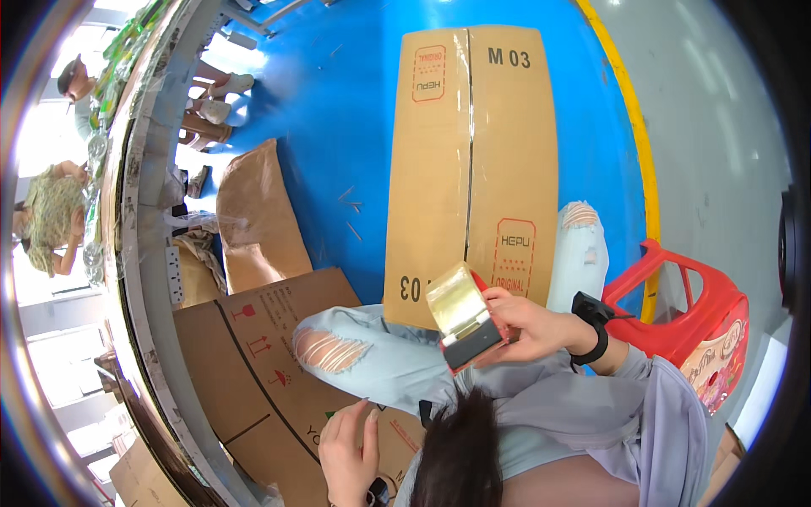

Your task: Placing smaller product boxes into a larger cardboard shipping box and sealing it with a tape dispenser.

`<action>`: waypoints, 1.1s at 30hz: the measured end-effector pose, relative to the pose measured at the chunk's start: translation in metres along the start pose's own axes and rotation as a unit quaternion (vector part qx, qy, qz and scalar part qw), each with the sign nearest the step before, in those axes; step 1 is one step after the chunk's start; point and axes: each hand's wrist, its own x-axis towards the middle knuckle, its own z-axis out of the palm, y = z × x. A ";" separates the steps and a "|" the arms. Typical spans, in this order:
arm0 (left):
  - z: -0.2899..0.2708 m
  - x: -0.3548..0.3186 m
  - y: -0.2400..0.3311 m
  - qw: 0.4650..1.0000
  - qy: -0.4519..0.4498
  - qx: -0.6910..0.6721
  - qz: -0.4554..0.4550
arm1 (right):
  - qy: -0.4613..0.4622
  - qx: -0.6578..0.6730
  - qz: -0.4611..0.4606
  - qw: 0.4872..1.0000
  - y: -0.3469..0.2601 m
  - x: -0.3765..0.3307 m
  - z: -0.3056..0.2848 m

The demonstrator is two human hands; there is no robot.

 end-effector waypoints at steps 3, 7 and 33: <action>0.007 0.007 0.021 0.995 0.047 -0.093 0.000 | -0.012 -0.013 -0.010 1.000 -0.005 0.009 0.004; 0.006 0.053 0.056 0.955 0.161 -0.160 0.194 | -0.044 -0.031 -0.017 0.998 -0.014 0.008 -0.005; 0.017 0.151 0.098 0.869 -0.279 -0.388 0.128 | 0.060 -0.229 0.068 0.969 -0.049 -0.015 -0.017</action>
